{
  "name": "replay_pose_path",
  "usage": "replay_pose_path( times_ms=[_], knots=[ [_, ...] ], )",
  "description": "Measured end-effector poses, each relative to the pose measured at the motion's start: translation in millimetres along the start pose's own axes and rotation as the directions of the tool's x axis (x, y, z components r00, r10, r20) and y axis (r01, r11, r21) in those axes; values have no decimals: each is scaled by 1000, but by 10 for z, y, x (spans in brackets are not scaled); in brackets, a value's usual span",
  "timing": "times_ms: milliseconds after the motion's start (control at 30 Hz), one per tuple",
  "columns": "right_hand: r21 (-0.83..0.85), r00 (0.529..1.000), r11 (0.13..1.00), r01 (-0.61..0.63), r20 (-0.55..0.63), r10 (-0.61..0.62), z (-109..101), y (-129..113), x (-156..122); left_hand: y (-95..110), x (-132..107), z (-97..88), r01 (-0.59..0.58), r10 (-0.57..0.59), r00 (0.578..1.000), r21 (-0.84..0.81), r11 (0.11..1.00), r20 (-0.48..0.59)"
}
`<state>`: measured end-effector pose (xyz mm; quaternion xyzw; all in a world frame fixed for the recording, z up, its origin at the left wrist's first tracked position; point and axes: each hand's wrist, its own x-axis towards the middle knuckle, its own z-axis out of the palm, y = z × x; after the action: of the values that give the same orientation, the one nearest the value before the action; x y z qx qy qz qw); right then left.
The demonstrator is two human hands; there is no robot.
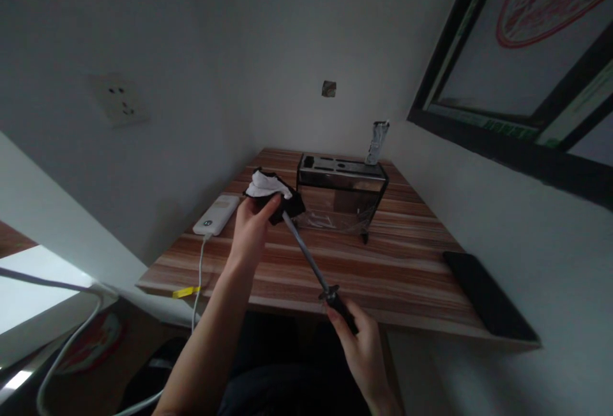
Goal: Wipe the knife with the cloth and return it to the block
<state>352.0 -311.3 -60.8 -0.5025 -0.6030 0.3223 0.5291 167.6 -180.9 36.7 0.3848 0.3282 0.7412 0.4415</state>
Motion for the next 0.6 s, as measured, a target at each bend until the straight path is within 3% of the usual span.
replay_pose_path(
  times_ms=[367, 600],
  knots=[
    [-47, 1000, 999, 15, 5, -15, -68, 20, 55, -12, 88, 44, -34, 34, 999, -28, 999, -26],
    [-53, 1000, 999, 12, 4, -12, -75, 58, 51, -84, 3, 17, 25, -29, 998, -67, 997, -47]
  ],
)
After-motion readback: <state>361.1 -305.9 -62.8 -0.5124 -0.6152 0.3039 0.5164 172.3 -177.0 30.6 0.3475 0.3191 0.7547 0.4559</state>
